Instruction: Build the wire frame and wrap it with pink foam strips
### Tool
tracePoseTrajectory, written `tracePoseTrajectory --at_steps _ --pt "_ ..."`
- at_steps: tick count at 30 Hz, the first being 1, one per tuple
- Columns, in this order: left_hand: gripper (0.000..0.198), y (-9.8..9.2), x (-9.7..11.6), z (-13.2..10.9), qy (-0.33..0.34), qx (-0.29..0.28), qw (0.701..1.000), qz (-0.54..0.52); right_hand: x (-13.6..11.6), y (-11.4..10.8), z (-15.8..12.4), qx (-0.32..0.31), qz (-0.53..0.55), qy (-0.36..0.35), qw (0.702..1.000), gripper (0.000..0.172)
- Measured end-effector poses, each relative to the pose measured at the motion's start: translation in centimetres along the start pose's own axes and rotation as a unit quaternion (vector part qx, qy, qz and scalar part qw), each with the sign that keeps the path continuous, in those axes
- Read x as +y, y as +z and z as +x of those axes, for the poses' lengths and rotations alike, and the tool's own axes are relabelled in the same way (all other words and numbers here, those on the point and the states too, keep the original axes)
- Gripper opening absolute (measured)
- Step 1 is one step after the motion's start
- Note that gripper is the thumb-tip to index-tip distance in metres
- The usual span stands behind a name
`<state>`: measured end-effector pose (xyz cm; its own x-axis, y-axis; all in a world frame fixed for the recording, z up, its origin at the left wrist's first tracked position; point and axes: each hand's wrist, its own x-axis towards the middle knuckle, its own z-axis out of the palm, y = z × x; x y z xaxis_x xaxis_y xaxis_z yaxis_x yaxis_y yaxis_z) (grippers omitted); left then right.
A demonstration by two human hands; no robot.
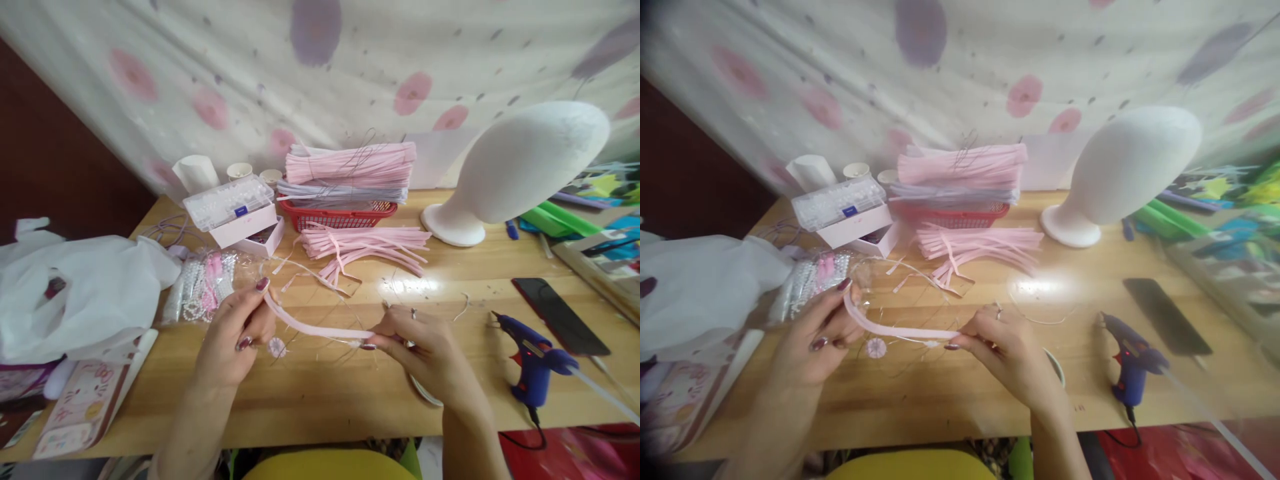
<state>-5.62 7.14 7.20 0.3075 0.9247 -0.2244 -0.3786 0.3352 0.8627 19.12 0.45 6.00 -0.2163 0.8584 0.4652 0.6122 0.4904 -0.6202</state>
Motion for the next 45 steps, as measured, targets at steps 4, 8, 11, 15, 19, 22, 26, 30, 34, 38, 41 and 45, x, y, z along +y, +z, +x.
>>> tracePoseTrajectory --at_steps 4,8,11,15,19,22,26,30,34,38,41,45 --pt "0.036 -0.1 0.1 0.1 0.01 0.019 1.0 0.013 -0.2 -0.1 -0.6 0.009 0.008 -0.021 1.0 0.015" --pt "0.037 -0.3 -0.1 -0.1 0.084 0.068 0.994 0.028 -1.5 -0.5 -1.2 0.039 0.007 -0.038 0.998 0.011" --pt "0.032 -0.3 -0.3 -0.2 0.125 0.108 0.986 0.017 -2.5 -0.5 -1.2 -0.011 0.005 -0.085 0.996 0.016" --pt "0.035 0.1 -0.6 -0.3 0.148 0.137 0.979 -0.014 -2.8 0.7 -1.0 -0.065 -0.02 -0.086 0.994 0.016" --pt "0.037 0.6 -0.8 -0.2 0.151 0.158 0.976 -0.007 -2.3 2.0 -1.1 -0.07 -0.025 -0.056 0.996 0.022" --pt "0.036 0.8 -0.9 -0.3 0.143 0.157 0.977 -0.005 -2.0 2.5 -1.4 -0.07 -0.022 -0.049 0.996 0.021" --pt "0.034 0.9 -1.0 -0.4 0.139 0.149 0.979 -0.012 -1.8 2.8 -1.8 -0.073 -0.024 -0.039 0.996 0.02" --pt "0.034 0.9 -1.0 -0.4 0.135 0.142 0.98 -0.022 -1.7 3.0 -2.0 -0.079 -0.023 -0.036 0.996 0.018" --pt "0.032 1.1 -0.9 -0.3 0.122 0.139 0.982 -0.034 -1.7 3.1 -2.0 -0.086 -0.01 -0.036 0.996 0.014" --pt "0.032 1.3 -0.8 -0.4 0.109 0.139 0.984 -0.037 -2.1 2.6 -1.7 -0.043 0.003 -0.032 0.999 0.009" --pt "0.032 1.7 -0.9 -0.6 0.096 0.146 0.984 -0.03 -2.7 2.2 -0.8 0.076 0.002 -0.038 0.996 0.011" --pt "0.035 2.2 -1.3 -1.1 0.078 0.152 0.985 -0.011 -3.2 2.7 1.3 0.132 -0.02 -0.053 0.99 0.028"
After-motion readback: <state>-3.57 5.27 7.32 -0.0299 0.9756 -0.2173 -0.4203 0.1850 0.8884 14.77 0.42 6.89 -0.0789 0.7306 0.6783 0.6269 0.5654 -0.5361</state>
